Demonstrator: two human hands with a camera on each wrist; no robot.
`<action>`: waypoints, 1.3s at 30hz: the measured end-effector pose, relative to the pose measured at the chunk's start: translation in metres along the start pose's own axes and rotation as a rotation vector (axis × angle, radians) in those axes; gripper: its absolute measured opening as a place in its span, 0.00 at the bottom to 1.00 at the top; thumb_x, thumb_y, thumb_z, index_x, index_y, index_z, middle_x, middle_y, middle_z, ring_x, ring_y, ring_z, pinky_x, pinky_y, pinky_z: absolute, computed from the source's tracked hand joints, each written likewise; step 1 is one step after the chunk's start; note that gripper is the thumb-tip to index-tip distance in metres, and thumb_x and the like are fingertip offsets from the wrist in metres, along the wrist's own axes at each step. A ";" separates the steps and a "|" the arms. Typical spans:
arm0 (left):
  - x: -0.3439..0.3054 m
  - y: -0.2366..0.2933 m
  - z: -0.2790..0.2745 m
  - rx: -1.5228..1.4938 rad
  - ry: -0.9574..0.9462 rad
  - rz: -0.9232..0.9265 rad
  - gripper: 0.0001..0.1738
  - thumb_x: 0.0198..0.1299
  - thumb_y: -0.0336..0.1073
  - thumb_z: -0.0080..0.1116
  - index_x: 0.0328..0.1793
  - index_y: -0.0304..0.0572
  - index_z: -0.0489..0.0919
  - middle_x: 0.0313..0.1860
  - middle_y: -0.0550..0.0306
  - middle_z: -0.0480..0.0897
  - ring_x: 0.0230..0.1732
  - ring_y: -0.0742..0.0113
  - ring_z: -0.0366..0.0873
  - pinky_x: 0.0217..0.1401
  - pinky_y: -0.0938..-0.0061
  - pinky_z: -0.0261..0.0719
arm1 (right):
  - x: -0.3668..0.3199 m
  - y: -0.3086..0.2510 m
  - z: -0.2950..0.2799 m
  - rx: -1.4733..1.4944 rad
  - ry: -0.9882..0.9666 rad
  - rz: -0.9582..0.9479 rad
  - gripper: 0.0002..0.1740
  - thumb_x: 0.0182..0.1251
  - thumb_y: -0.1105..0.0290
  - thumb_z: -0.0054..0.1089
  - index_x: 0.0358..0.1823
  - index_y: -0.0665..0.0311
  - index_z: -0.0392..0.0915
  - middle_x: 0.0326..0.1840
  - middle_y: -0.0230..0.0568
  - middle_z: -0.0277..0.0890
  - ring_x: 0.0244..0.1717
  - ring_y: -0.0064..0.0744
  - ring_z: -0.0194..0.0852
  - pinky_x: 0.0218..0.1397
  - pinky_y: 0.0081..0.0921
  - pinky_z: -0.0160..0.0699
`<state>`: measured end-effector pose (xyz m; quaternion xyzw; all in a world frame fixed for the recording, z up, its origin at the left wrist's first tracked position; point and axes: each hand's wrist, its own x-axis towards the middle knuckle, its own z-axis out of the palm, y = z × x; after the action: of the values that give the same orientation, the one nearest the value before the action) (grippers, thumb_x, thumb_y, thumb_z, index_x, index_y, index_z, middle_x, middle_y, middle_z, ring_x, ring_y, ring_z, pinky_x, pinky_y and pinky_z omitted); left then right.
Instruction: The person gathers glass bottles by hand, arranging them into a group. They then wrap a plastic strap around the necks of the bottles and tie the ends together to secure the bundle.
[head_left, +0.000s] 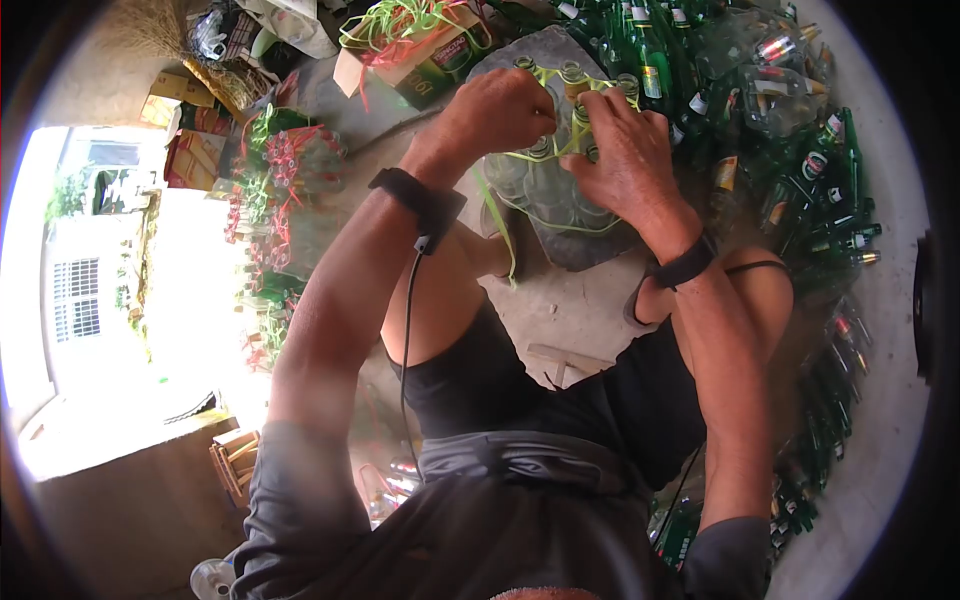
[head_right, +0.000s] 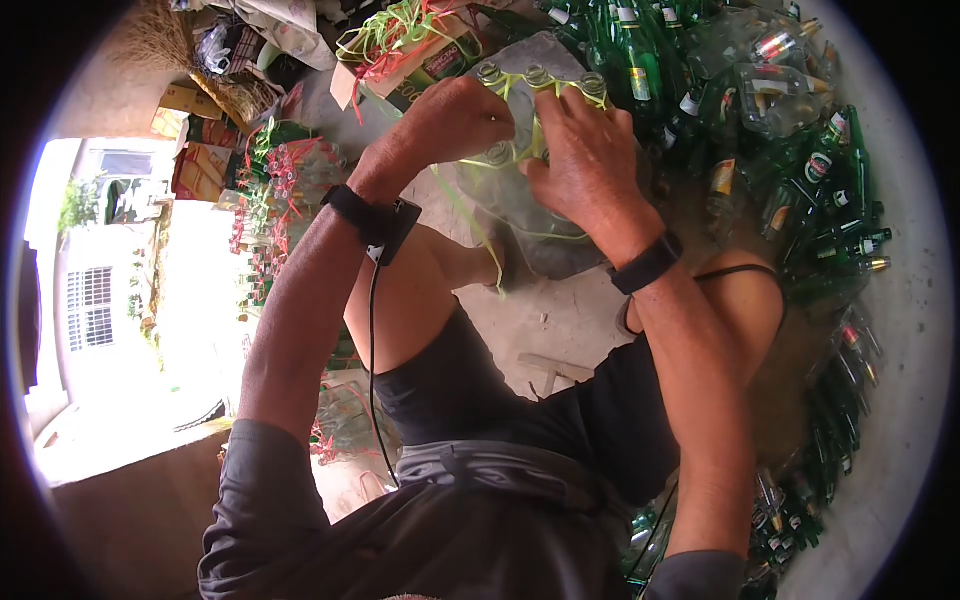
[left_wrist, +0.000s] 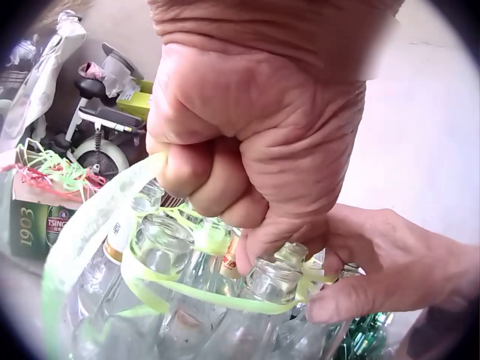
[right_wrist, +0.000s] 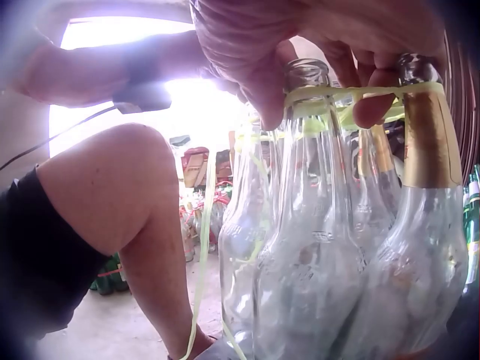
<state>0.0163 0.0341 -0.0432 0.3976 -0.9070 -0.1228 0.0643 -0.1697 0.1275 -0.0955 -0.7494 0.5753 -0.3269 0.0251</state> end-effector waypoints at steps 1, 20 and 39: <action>0.003 -0.004 -0.002 -0.056 -0.053 -0.016 0.11 0.57 0.39 0.68 0.43 0.45 0.93 0.33 0.48 0.89 0.36 0.49 0.88 0.46 0.58 0.85 | 0.000 0.001 0.000 0.001 0.018 -0.011 0.40 0.50 0.61 0.80 0.65 0.61 0.73 0.55 0.39 0.77 0.60 0.42 0.78 0.62 0.44 0.67; -0.035 0.013 0.021 0.170 0.076 -0.398 0.11 0.56 0.39 0.60 0.34 0.45 0.90 0.34 0.40 0.88 0.41 0.36 0.88 0.51 0.48 0.87 | 0.000 0.001 -0.005 0.026 -0.068 0.001 0.41 0.53 0.62 0.81 0.68 0.65 0.72 0.60 0.44 0.77 0.62 0.47 0.78 0.63 0.44 0.69; -0.084 0.061 0.085 -0.790 0.807 -0.545 0.13 0.69 0.32 0.66 0.50 0.28 0.89 0.31 0.53 0.88 0.36 0.78 0.79 0.38 0.73 0.79 | 0.000 0.005 0.000 0.027 -0.043 -0.031 0.40 0.53 0.61 0.80 0.67 0.64 0.72 0.62 0.45 0.77 0.62 0.50 0.78 0.65 0.47 0.70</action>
<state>0.0117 0.1511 -0.1101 0.5756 -0.5634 -0.3010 0.5105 -0.1744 0.1259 -0.0977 -0.7647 0.5584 -0.3188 0.0424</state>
